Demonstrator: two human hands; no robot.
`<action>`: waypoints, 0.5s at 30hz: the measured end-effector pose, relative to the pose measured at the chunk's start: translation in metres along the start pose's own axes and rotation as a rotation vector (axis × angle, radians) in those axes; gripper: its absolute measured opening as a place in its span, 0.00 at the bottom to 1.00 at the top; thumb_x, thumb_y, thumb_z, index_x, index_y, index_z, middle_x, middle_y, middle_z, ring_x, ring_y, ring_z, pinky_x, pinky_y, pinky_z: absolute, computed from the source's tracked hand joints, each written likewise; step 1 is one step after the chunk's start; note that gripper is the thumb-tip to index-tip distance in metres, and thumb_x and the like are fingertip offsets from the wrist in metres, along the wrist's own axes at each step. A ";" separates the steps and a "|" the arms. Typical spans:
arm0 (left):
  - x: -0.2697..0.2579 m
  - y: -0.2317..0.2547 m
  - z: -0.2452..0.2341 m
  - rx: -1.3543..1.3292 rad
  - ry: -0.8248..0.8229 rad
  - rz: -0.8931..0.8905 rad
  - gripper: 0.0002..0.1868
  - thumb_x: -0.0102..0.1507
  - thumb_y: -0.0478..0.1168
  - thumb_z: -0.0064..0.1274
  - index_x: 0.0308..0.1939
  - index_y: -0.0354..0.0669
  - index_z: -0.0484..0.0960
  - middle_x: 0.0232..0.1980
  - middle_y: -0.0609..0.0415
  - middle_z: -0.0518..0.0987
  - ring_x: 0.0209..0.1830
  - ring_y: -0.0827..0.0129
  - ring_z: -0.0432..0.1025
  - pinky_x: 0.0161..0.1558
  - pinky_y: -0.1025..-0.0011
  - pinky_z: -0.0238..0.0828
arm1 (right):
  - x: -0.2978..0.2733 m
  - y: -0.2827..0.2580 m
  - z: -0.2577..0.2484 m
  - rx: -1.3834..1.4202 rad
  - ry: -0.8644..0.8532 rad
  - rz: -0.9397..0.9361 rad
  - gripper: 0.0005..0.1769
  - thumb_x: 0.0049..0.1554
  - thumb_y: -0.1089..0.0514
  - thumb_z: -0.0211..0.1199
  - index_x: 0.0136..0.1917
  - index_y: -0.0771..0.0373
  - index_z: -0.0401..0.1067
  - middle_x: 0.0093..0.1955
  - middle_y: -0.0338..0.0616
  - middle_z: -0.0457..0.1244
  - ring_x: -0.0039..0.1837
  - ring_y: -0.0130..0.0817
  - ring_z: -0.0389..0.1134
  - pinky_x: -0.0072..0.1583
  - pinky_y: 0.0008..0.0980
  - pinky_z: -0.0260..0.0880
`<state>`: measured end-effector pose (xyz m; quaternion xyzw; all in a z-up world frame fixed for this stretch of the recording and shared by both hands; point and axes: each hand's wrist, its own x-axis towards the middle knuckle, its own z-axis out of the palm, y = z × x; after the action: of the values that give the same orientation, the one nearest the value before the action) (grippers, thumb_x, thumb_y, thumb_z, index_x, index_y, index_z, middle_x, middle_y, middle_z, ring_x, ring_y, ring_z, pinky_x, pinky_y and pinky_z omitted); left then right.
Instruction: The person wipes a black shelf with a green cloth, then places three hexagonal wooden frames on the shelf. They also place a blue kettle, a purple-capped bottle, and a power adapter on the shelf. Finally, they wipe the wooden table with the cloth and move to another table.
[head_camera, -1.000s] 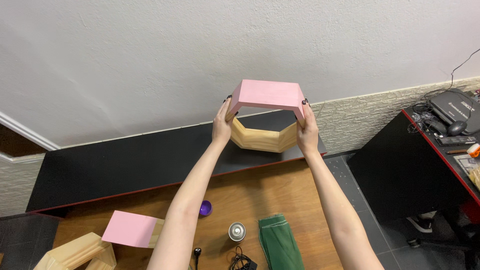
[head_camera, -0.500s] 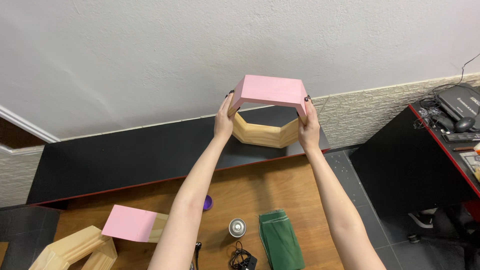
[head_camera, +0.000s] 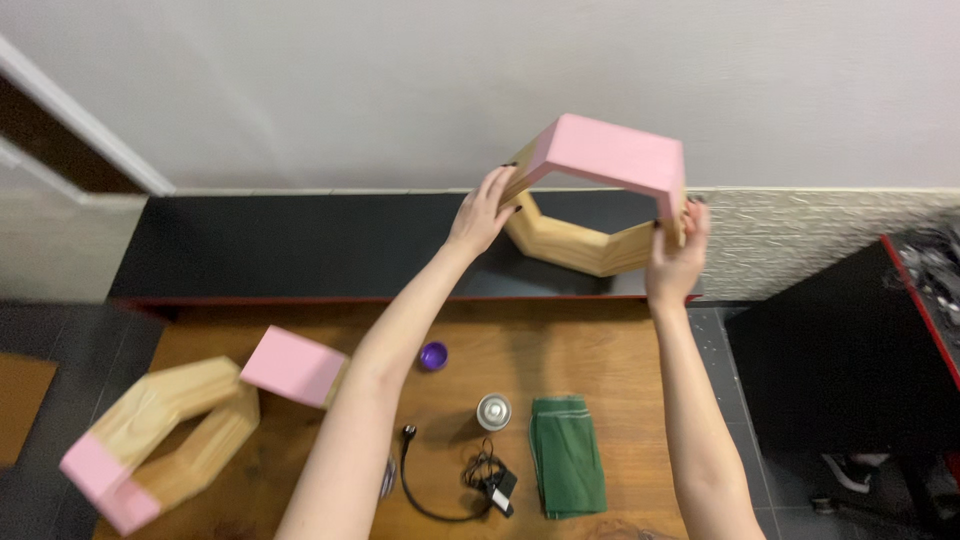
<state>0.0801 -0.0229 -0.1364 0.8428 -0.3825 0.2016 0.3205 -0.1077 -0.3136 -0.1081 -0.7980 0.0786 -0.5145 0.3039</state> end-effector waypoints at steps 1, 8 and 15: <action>-0.009 -0.003 -0.006 0.011 0.005 -0.028 0.39 0.68 0.46 0.56 0.79 0.57 0.53 0.73 0.48 0.63 0.69 0.48 0.68 0.67 0.52 0.69 | -0.003 -0.012 -0.005 0.017 -0.025 -0.004 0.40 0.59 0.71 0.68 0.79 0.63 0.54 0.69 0.59 0.61 0.67 0.57 0.67 0.67 0.51 0.67; -0.090 0.008 -0.092 0.325 0.046 0.439 0.12 0.72 0.49 0.46 0.57 0.54 0.75 0.40 0.61 0.76 0.34 0.65 0.75 0.38 0.69 0.67 | -0.043 -0.124 -0.028 0.294 -0.023 -0.080 0.24 0.62 0.78 0.60 0.69 0.71 0.58 0.60 0.57 0.61 0.59 0.49 0.68 0.60 0.41 0.72; -0.205 0.036 -0.182 0.362 0.075 0.376 0.08 0.71 0.45 0.48 0.38 0.55 0.80 0.28 0.65 0.73 0.27 0.71 0.72 0.27 0.72 0.58 | -0.113 -0.227 -0.020 0.520 -0.201 -0.055 0.12 0.63 0.80 0.56 0.59 0.73 0.65 0.54 0.56 0.61 0.46 0.44 0.67 0.51 0.36 0.68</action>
<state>-0.0933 0.1911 -0.1127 0.7926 -0.4778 0.3538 0.1353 -0.2198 -0.0895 -0.0613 -0.7421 -0.1082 -0.4435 0.4908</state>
